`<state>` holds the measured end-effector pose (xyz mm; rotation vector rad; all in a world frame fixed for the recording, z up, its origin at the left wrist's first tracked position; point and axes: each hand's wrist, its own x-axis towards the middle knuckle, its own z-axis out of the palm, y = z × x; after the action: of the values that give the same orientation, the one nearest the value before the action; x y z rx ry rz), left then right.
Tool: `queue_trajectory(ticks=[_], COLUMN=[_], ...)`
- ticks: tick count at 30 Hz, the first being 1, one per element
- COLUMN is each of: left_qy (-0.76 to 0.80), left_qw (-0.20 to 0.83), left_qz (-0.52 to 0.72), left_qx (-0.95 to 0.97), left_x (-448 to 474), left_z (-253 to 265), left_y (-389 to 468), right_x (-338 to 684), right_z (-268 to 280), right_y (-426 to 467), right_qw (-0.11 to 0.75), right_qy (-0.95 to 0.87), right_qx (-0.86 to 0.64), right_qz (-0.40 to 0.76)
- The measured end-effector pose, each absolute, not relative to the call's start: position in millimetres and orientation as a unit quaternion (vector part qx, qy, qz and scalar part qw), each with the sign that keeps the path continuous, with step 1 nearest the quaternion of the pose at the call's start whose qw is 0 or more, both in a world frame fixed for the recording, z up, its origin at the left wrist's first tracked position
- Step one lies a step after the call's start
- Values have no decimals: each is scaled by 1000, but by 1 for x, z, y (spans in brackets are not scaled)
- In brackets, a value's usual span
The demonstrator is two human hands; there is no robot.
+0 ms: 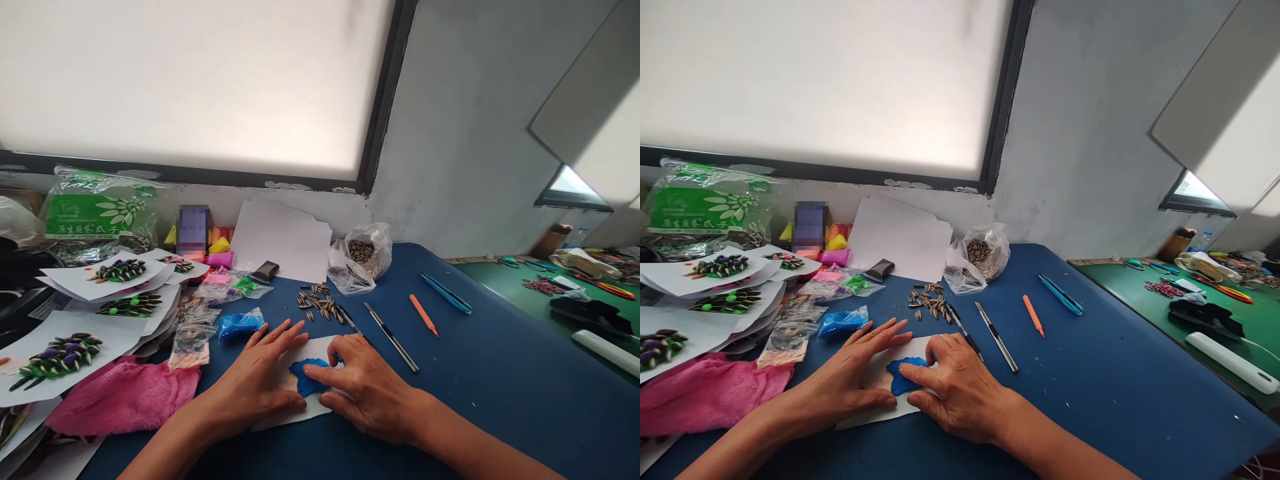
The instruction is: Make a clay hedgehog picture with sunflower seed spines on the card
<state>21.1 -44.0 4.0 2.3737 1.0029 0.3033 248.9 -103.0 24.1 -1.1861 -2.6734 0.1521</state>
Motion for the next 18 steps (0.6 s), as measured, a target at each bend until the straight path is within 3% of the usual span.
queue_trajectory(ticks=[9, 18], left_qy=[369, 386], left_qw=[278, 294], left_qz=[110, 78], left_qx=[880, 871], left_x=[22, 25], left_z=[6, 12], left_y=[-46, -45], right_x=[241, 238], right_z=[29, 31], right_y=[-98, -93], right_qw=[67, 81], right_qy=[-911, -907], right_qx=[-406, -411], right_qz=[21, 42])
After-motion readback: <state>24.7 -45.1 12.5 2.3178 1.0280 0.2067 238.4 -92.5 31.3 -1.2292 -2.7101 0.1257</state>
